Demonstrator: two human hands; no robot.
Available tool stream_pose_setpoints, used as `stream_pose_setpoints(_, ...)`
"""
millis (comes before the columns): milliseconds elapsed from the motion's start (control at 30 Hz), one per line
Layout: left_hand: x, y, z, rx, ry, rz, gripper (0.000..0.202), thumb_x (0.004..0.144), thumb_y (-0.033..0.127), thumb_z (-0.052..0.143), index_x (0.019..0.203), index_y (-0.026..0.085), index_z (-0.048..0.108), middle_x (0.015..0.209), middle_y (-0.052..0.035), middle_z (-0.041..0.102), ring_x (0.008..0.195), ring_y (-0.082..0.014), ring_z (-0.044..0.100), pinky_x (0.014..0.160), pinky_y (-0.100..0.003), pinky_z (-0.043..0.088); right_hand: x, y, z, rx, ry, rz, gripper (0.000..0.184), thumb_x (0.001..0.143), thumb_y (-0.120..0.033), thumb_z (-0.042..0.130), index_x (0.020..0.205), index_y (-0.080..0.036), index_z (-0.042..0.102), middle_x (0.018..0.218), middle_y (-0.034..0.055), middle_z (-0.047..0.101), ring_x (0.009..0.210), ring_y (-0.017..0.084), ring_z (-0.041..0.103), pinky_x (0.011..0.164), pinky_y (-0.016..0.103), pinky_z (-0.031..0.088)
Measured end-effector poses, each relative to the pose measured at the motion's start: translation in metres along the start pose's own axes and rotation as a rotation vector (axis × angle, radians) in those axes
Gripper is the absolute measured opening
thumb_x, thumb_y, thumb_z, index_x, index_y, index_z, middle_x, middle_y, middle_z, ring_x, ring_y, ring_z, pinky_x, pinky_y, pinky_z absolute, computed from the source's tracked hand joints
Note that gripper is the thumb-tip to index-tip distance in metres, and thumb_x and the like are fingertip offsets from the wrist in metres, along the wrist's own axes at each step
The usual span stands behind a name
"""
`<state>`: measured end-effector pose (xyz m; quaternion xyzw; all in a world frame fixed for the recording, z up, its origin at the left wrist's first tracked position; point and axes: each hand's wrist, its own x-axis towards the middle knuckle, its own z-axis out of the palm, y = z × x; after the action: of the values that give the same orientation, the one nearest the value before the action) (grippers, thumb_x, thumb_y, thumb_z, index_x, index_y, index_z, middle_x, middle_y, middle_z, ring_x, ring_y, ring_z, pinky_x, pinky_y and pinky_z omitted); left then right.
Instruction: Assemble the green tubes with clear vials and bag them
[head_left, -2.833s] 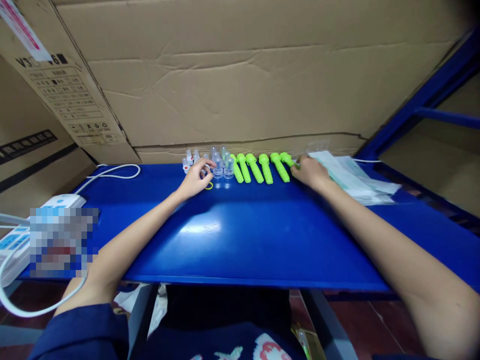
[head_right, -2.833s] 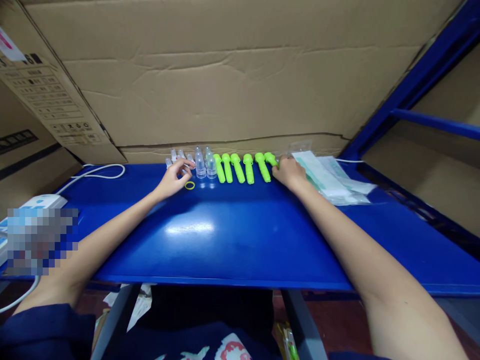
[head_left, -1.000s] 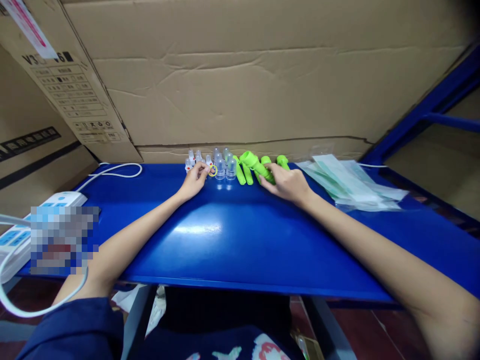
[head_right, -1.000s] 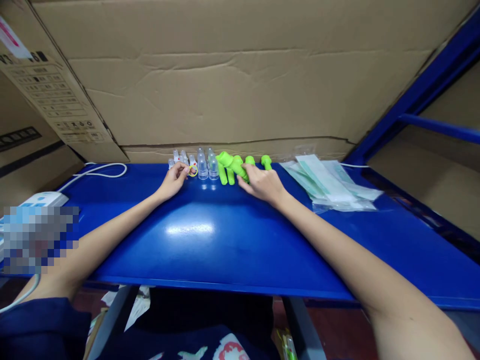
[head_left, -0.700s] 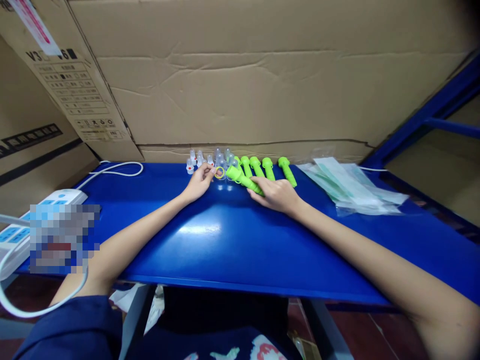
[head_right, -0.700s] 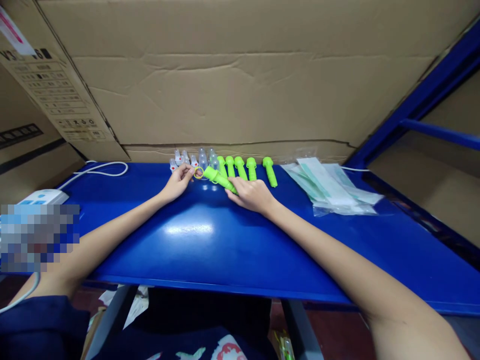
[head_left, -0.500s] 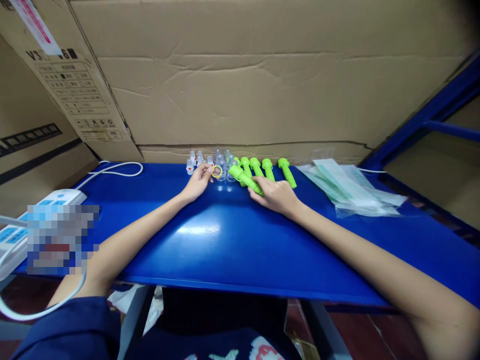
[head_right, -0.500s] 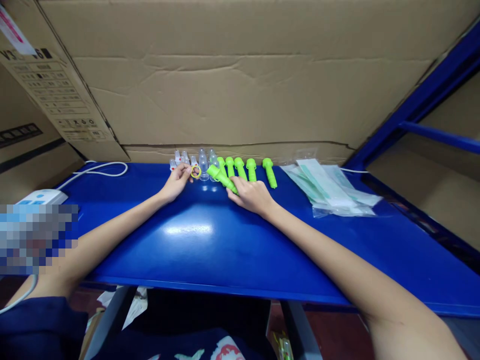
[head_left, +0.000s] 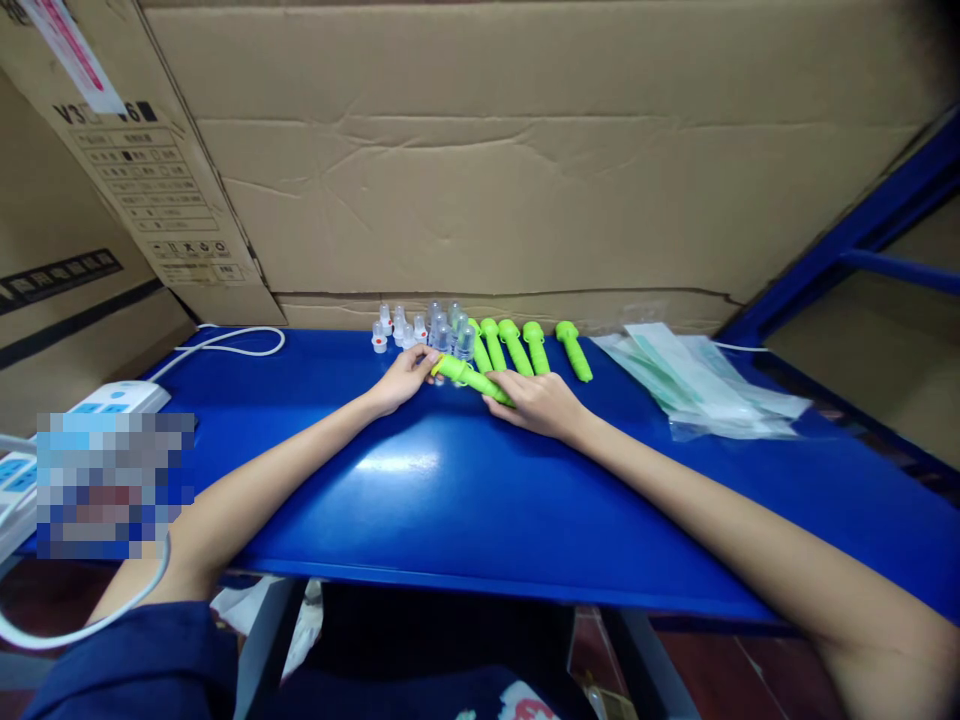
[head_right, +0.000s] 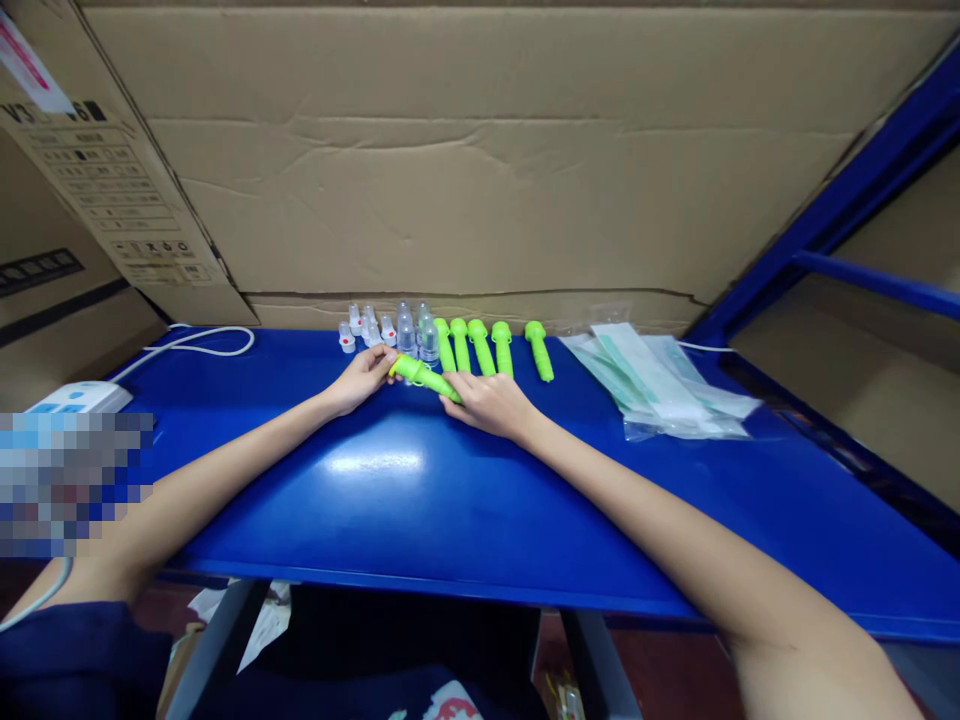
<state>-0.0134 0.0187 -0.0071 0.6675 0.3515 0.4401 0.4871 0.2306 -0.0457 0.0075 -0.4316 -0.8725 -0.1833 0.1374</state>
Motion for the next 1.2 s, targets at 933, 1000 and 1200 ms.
stream_pose_setpoints(933, -0.004, -0.001, 0.007, -0.001, 0.129, 0.129, 0.019, 0.086, 0.034, 0.065, 0.087, 0.015, 0.060, 0.082, -0.0011, 0.062, 0.077, -0.0121, 0.058, 0.071, -0.022, 0.046, -0.002, 0.004, 0.017, -0.097, 0.228, -0.215, 0.036, 0.103, -0.036, 0.043, 0.111, -0.012, 0.069, 0.086, 0.0071, 0.074, 0.061, 0.014, 0.064, 0.050, 0.030, 0.029)
stream_pose_setpoints(1000, -0.004, -0.003, 0.006, 0.005, 0.153, 0.159, 0.019, 0.085, 0.033, 0.066, 0.088, 0.014, 0.061, 0.084, -0.0020, 0.063, 0.078, -0.0119, 0.060, 0.071, -0.021, 0.046, -0.003, 0.004, 0.018, -0.085, 0.204, -0.202, 0.037, 0.103, -0.037, 0.043, 0.112, -0.012, 0.069, 0.087, 0.0078, 0.074, 0.062, 0.015, 0.064, 0.050, 0.029, 0.030)
stream_pose_setpoints(1200, -0.007, -0.003, 0.007, 0.103, 0.161, 0.189, 0.025, 0.089, 0.037, 0.063, 0.094, 0.013, 0.067, 0.092, -0.0076, 0.072, 0.084, -0.0160, 0.067, 0.079, -0.026, 0.052, -0.004, 0.003, 0.018, -0.047, 0.136, -0.120, 0.039, 0.102, -0.039, 0.043, 0.112, -0.011, 0.069, 0.089, 0.0099, 0.076, 0.064, 0.017, 0.067, 0.051, 0.029, 0.034)
